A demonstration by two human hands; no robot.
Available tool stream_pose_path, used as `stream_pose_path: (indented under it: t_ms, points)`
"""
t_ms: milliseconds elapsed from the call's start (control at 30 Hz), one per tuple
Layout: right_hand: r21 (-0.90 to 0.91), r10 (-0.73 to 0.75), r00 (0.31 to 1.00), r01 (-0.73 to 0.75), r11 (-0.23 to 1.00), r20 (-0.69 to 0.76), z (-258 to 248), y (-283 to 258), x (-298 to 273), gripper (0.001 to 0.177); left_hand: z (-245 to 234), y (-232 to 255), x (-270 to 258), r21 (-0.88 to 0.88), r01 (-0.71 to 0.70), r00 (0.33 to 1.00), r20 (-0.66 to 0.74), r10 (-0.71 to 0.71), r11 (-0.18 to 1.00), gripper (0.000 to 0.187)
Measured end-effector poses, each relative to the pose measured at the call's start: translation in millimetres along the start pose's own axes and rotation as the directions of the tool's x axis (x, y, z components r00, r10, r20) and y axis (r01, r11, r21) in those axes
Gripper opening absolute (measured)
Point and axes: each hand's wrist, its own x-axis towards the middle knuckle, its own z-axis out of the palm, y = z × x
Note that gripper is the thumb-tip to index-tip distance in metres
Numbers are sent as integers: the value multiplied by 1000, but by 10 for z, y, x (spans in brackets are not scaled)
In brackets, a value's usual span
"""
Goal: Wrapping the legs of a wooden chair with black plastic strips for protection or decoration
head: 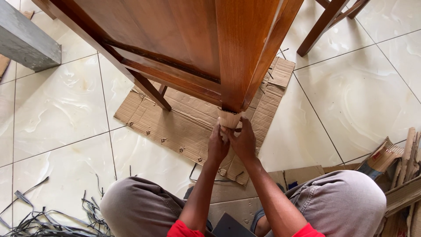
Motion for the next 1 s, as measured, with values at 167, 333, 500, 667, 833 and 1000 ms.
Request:
stream_pose_path:
  t_ms: [167,333,500,667,833,1000]
  points:
    - [-25,41,999,-41,999,3,30,88,-46,79,33,21,-69,96,48,999,19,-50,994,85]
    - [-48,64,997,-62,997,33,25,69,-93,93,47,-34,-156,75,-35,999,-29,37,997,80]
    - [-55,26,999,-25,998,20,21,114,-121,101,10,41,-182,71,-164,984,-63,169,984,77]
    - [-56,38,999,-36,998,24,47,185,-175,103,157,-482,-194,55,-134,991,-23,135,989,92]
    - [-71,-24,1000,24,997,-2,63,228,-259,102,20,-286,-267,57,-145,989,-30,147,988,91]
    - [-110,135,990,-129,985,47,122,519,-468,98,-67,-418,-377,165,-20,1000,-18,23,986,83]
